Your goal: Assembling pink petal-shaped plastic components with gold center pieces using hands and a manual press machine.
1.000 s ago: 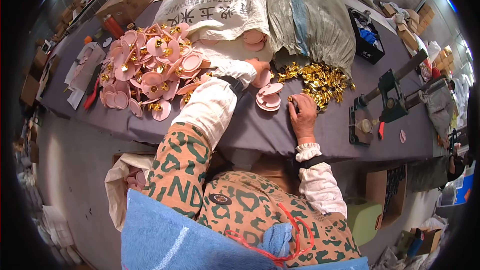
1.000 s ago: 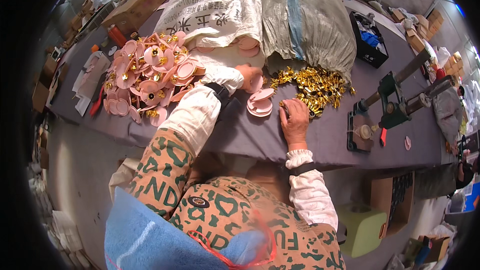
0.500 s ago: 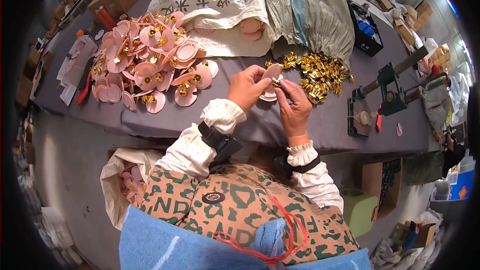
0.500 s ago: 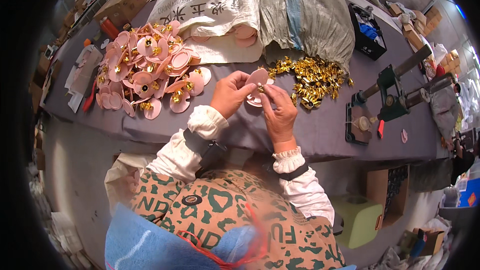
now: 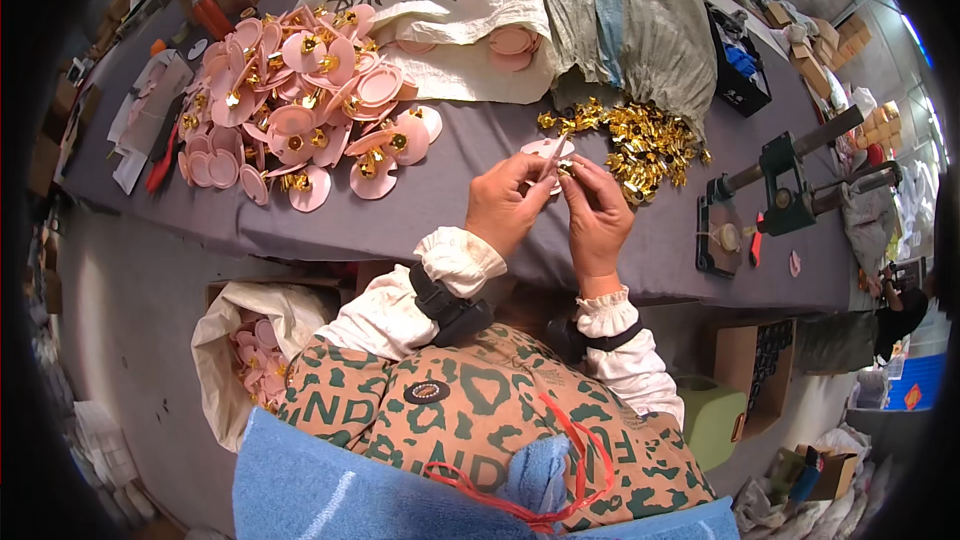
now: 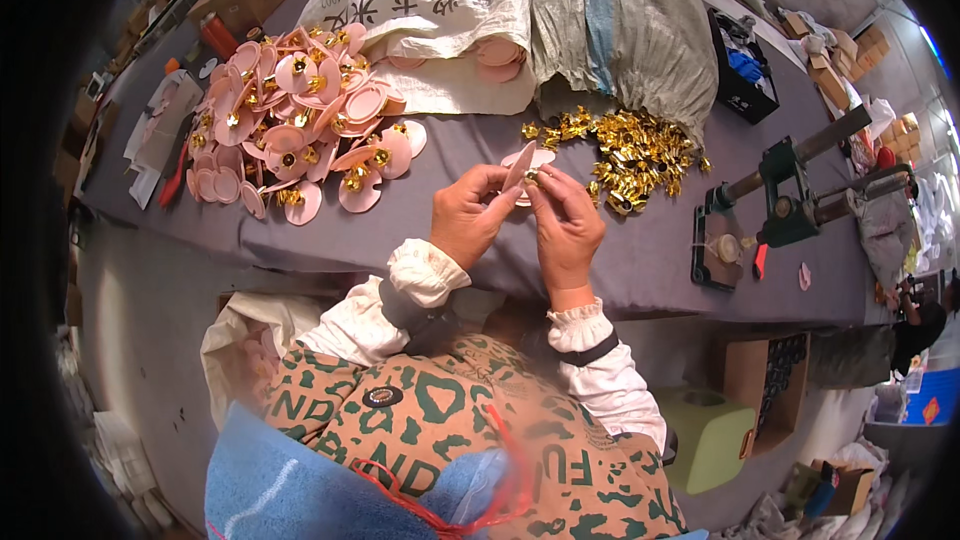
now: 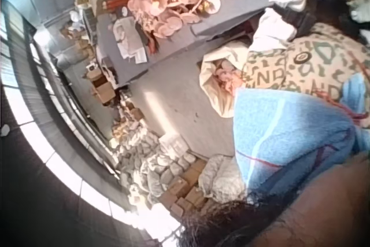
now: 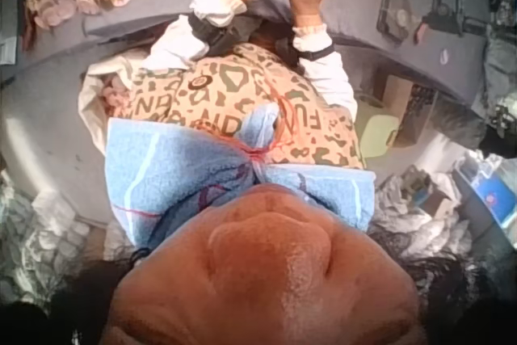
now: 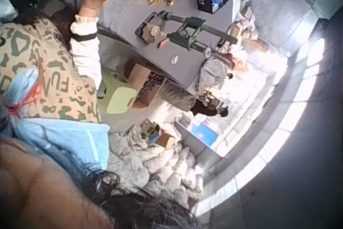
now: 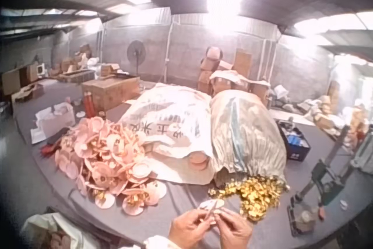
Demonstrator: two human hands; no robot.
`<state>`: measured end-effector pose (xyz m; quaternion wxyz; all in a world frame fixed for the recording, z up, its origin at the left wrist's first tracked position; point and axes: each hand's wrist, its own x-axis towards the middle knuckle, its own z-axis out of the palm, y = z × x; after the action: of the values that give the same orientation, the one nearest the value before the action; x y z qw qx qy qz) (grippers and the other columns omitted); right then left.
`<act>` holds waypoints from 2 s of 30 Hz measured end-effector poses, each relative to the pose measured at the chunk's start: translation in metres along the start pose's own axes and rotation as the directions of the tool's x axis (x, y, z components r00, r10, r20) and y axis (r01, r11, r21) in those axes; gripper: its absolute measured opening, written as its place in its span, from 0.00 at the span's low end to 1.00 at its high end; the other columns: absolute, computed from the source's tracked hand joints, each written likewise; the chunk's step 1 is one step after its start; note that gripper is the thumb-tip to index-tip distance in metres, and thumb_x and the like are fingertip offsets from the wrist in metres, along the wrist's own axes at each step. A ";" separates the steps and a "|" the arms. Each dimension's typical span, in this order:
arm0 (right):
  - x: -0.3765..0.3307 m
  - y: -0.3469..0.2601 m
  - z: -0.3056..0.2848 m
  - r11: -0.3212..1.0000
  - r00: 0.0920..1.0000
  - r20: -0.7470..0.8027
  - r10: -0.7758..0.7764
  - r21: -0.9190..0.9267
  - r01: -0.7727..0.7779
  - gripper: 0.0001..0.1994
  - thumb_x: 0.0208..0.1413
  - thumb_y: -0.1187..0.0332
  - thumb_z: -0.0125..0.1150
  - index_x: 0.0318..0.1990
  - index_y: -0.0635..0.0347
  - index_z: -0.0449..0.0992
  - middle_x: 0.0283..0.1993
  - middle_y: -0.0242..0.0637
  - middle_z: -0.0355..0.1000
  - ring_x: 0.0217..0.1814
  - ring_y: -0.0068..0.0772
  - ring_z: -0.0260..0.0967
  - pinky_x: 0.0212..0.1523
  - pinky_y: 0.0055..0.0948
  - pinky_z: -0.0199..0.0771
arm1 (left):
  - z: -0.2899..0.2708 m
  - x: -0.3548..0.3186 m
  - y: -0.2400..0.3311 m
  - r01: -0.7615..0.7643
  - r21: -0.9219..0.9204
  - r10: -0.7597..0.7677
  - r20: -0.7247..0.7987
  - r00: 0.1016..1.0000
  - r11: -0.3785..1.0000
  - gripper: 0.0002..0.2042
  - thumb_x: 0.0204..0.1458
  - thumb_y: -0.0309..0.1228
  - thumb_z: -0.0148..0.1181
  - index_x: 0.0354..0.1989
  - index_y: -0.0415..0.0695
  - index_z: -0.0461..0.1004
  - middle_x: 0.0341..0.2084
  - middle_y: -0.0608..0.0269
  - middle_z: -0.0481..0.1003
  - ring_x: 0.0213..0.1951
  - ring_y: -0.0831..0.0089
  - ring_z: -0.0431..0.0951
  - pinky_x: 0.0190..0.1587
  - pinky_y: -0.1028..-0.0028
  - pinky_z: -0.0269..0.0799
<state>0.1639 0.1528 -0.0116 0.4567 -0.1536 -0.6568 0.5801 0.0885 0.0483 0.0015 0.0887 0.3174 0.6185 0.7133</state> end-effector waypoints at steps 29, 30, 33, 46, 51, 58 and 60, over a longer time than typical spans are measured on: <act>0.012 0.066 -0.071 0.556 0.956 0.206 -0.208 -0.779 0.288 0.07 0.49 0.77 0.61 0.37 0.61 0.76 0.46 0.43 0.73 0.48 0.46 0.71 0.50 0.39 0.70 | 0.013 0.089 -0.062 -0.128 0.802 -0.242 0.322 0.916 0.583 0.23 0.48 0.47 0.61 0.44 0.41 0.75 0.39 0.47 0.77 0.43 0.48 0.75 0.49 0.58 0.69; 0.012 0.065 -0.070 0.556 0.955 0.209 -0.211 -0.777 0.293 0.07 0.49 0.77 0.61 0.37 0.61 0.76 0.46 0.43 0.73 0.48 0.46 0.71 0.50 0.39 0.70 | 0.016 0.093 -0.063 -0.120 0.825 -0.345 0.357 0.868 0.552 0.24 0.48 0.49 0.60 0.44 0.41 0.75 0.39 0.46 0.77 0.43 0.48 0.74 0.49 0.57 0.68; 0.011 0.063 -0.065 0.639 0.971 0.139 -0.195 -0.733 0.233 0.11 0.49 0.79 0.60 0.42 0.62 0.75 0.46 0.44 0.73 0.48 0.48 0.70 0.51 0.38 0.70 | 0.016 0.093 -0.062 -0.109 0.806 -0.268 0.316 0.910 0.582 0.23 0.43 0.43 0.66 0.44 0.41 0.74 0.40 0.46 0.74 0.45 0.49 0.74 0.49 0.59 0.69; 0.024 0.034 -0.071 0.881 0.986 -0.008 -0.168 -0.450 0.146 0.11 0.55 0.79 0.60 0.46 0.63 0.75 0.47 0.38 0.74 0.47 0.30 0.71 0.47 0.27 0.73 | -0.003 0.078 -0.088 -0.029 0.597 -0.073 0.145 0.987 0.802 0.12 0.44 0.29 0.63 0.37 0.39 0.72 0.32 0.49 0.77 0.37 0.51 0.78 0.42 0.61 0.74; 0.019 0.052 -0.058 0.992 0.994 -0.101 0.039 -0.119 -0.051 0.11 0.54 0.77 0.63 0.46 0.63 0.77 0.43 0.33 0.75 0.45 0.22 0.71 0.48 0.22 0.71 | -0.021 0.089 -0.074 -0.063 0.554 0.039 0.054 0.998 0.830 0.13 0.45 0.29 0.61 0.40 0.38 0.76 0.38 0.48 0.77 0.42 0.54 0.77 0.47 0.63 0.72; 0.002 0.064 -0.062 0.986 0.992 -0.126 0.016 -0.165 -0.037 0.11 0.53 0.77 0.64 0.45 0.64 0.76 0.43 0.33 0.75 0.43 0.20 0.71 0.46 0.20 0.72 | 0.016 0.096 -0.063 -0.267 0.772 -0.201 0.451 0.870 0.577 0.27 0.40 0.34 0.67 0.52 0.42 0.72 0.45 0.50 0.74 0.52 0.53 0.70 0.54 0.62 0.68; -0.001 0.062 -0.062 0.965 0.994 -0.106 -0.025 -0.264 -0.004 0.11 0.53 0.76 0.64 0.44 0.64 0.76 0.43 0.35 0.75 0.44 0.23 0.72 0.46 0.22 0.72 | 0.017 0.095 -0.070 -0.197 0.726 -0.160 0.391 0.906 0.659 0.27 0.39 0.32 0.68 0.52 0.42 0.72 0.44 0.50 0.74 0.51 0.53 0.71 0.54 0.63 0.68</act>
<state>0.1920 0.2082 -0.0733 0.4703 -0.2408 -0.7031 0.4760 0.0056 0.1271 -0.0312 0.0737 0.4780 0.8193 0.3080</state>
